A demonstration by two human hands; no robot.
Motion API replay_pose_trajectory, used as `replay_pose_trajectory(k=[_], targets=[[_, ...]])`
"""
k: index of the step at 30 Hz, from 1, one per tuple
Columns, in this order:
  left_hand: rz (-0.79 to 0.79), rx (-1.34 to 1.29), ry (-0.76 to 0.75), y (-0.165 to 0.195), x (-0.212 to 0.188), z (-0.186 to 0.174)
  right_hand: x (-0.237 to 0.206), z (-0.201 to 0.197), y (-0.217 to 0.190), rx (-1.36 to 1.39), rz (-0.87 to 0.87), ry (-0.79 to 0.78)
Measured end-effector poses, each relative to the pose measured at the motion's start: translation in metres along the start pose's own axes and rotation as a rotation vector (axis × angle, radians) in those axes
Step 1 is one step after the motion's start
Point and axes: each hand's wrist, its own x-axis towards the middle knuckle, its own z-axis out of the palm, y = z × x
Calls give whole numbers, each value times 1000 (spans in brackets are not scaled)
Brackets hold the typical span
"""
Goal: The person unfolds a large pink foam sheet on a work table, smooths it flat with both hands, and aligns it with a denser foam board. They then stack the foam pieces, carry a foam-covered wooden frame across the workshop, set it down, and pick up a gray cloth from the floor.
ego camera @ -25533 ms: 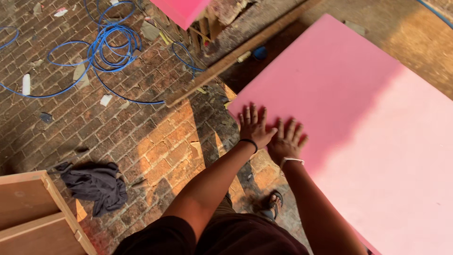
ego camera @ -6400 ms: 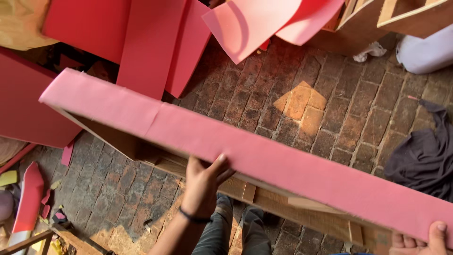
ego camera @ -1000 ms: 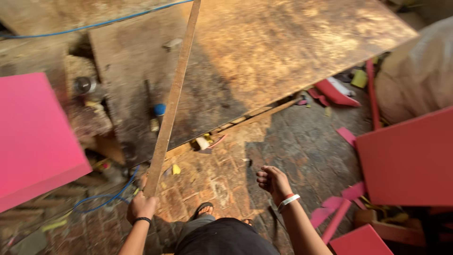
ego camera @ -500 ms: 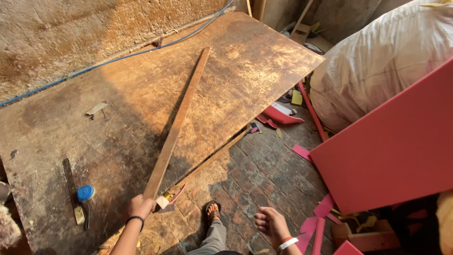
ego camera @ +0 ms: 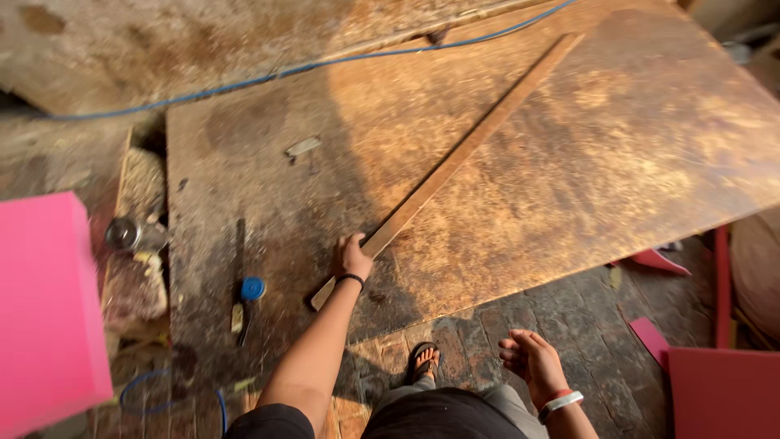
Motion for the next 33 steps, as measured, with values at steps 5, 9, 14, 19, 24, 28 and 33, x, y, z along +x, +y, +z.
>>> replay_pose_trajectory(k=[5, 9, 14, 19, 24, 28, 33], targets=[[-48, -289, -22, -49, -23, 8, 60, 57, -46, -197, 55, -203], [-269, -398, 186, -105, -77, -7, 100, 123, -94, -342, 50, -455], [-661, -472, 381, -148, -179, -34, 133, 183, -119, -505, 65, -684], [-765, -548, 590, -163, -269, -33, 143, 254, -75, -499, 149, -819], [-936, -605, 766, -180, -331, -37, 81, 307, 2, -668, 283, -1006], [-1049, -733, 944, -199, -378, -39, 23, 339, 39, -887, 302, -1142], [-1068, -792, 1072, -256, -424, -38, -33, 386, 91, -946, 324, -1237]])
